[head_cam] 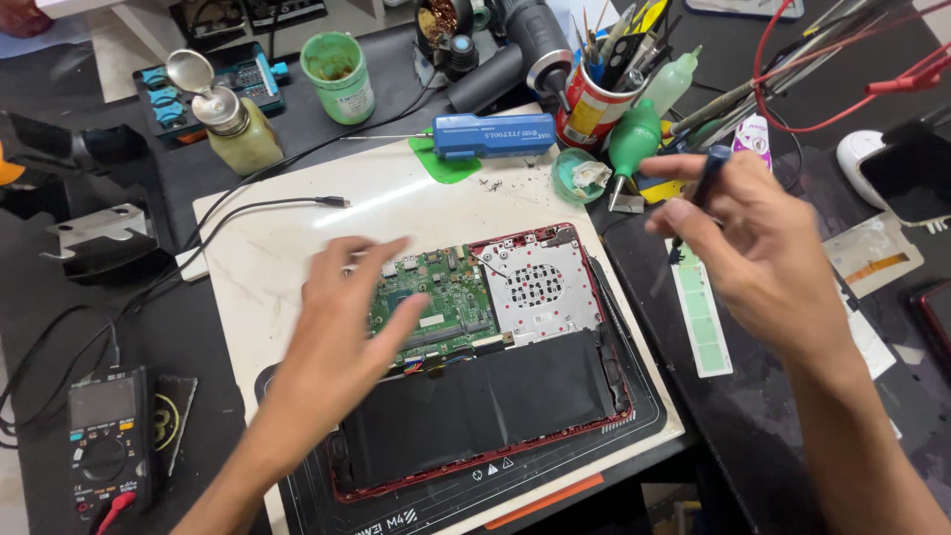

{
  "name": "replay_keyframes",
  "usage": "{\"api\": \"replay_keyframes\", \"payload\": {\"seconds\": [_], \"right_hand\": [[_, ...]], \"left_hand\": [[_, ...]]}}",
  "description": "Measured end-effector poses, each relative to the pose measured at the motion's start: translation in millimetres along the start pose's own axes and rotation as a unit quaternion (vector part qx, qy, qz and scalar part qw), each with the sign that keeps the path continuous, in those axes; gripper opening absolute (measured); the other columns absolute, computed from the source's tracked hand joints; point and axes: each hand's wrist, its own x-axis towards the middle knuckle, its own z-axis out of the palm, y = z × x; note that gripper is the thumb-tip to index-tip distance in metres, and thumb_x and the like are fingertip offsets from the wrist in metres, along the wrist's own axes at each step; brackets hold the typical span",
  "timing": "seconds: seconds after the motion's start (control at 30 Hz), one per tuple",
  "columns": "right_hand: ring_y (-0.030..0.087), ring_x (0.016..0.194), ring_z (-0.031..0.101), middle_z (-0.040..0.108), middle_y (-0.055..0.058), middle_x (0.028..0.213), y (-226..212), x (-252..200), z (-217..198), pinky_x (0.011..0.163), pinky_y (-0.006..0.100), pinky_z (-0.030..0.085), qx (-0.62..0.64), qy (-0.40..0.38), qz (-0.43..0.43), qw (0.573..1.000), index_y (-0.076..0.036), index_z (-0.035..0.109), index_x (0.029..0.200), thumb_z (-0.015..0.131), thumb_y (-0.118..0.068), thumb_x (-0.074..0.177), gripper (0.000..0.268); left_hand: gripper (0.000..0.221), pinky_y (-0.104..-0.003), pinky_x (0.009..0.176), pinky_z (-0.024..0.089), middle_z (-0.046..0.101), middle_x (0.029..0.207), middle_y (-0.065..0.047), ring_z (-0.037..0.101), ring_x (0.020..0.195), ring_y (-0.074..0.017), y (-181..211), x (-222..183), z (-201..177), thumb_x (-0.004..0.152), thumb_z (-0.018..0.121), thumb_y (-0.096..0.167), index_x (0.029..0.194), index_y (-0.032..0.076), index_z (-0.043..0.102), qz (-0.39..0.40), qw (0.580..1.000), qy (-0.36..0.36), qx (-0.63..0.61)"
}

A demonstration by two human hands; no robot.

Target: The person repairs a laptop by removing the battery, unscrewing components with a screwdriver, and detaching the internal casing.

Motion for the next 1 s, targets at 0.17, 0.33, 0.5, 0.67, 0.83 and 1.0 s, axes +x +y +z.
{"api": "replay_keyframes", "payload": {"seconds": [0.17, 0.33, 0.5, 0.67, 0.83, 1.0], "right_hand": [[0.026, 0.109, 0.072, 0.069, 0.013, 0.116, -1, -9, 8, 0.100, 0.037, 0.059, 0.226, 0.047, -0.009, 0.973, 0.002, 0.062, 0.128, 0.064, 0.003, 0.102, 0.026], [0.032, 0.103, 0.073, 0.071, 0.015, 0.108, 12, -13, 15, 0.092, 0.039, 0.059, 0.362, 0.063, 0.075, 0.927, -0.001, 0.060, 0.124, 0.064, 0.000, 0.101, 0.023], [0.029, 0.102, 0.074, 0.070, 0.014, 0.107, 21, -16, 24, 0.094, 0.042, 0.062, 0.390, 0.060, 0.078, 0.916, -0.002, 0.058, 0.118, 0.063, 0.000, 0.102, 0.016], [0.020, 0.098, 0.070, 0.067, 0.010, 0.106, 26, -21, 31, 0.091, 0.038, 0.060, 0.403, 0.051, 0.078, 0.910, -0.002, 0.058, 0.113, 0.064, 0.001, 0.105, 0.011], [0.017, 0.102, 0.069, 0.063, 0.008, 0.109, 30, -24, 34, 0.090, 0.033, 0.058, 0.421, 0.037, 0.068, 0.904, -0.004, 0.056, 0.112, 0.064, 0.002, 0.105, 0.013], [0.019, 0.102, 0.068, 0.063, 0.011, 0.105, 31, -30, 39, 0.090, 0.032, 0.057, 0.428, 0.027, 0.051, 0.902, -0.002, 0.055, 0.114, 0.065, 0.005, 0.106, 0.015]], "left_hand": [[0.040, -0.042, 0.101, 0.048, 0.065, 0.120, -0.018, 0.064, 0.115, -0.0322, 41, 18, 24, 0.096, 0.069, 0.025, 0.129, 0.004, 0.064, 0.106, 0.982, -0.036, -0.150], [0.037, -0.035, 0.081, 0.056, 0.074, 0.104, -0.013, 0.074, 0.089, -0.0234, 63, 17, 31, 0.091, 0.074, 0.023, 0.121, 0.002, 0.065, 0.068, 0.958, -0.082, -0.266], [0.030, -0.032, 0.071, 0.057, 0.075, 0.093, -0.010, 0.074, 0.082, -0.0183, 66, 11, 23, 0.090, 0.075, 0.019, 0.115, 0.003, 0.069, 0.005, 0.955, -0.087, -0.284], [0.027, -0.033, 0.079, 0.058, 0.074, 0.100, -0.011, 0.074, 0.089, -0.0197, 64, 9, 23, 0.092, 0.076, 0.013, 0.114, 0.001, 0.068, 0.081, 0.958, -0.029, -0.272], [0.023, -0.032, 0.078, 0.058, 0.073, 0.099, -0.010, 0.074, 0.088, -0.0194, 64, 7, 25, 0.092, 0.076, 0.011, 0.112, 0.001, 0.069, 0.091, 0.960, -0.009, -0.263], [0.019, -0.033, 0.078, 0.058, 0.071, 0.098, -0.009, 0.073, 0.091, -0.0220, 65, 6, 24, 0.092, 0.077, 0.006, 0.108, 0.001, 0.069, 0.132, 0.961, 0.036, -0.242]]}}
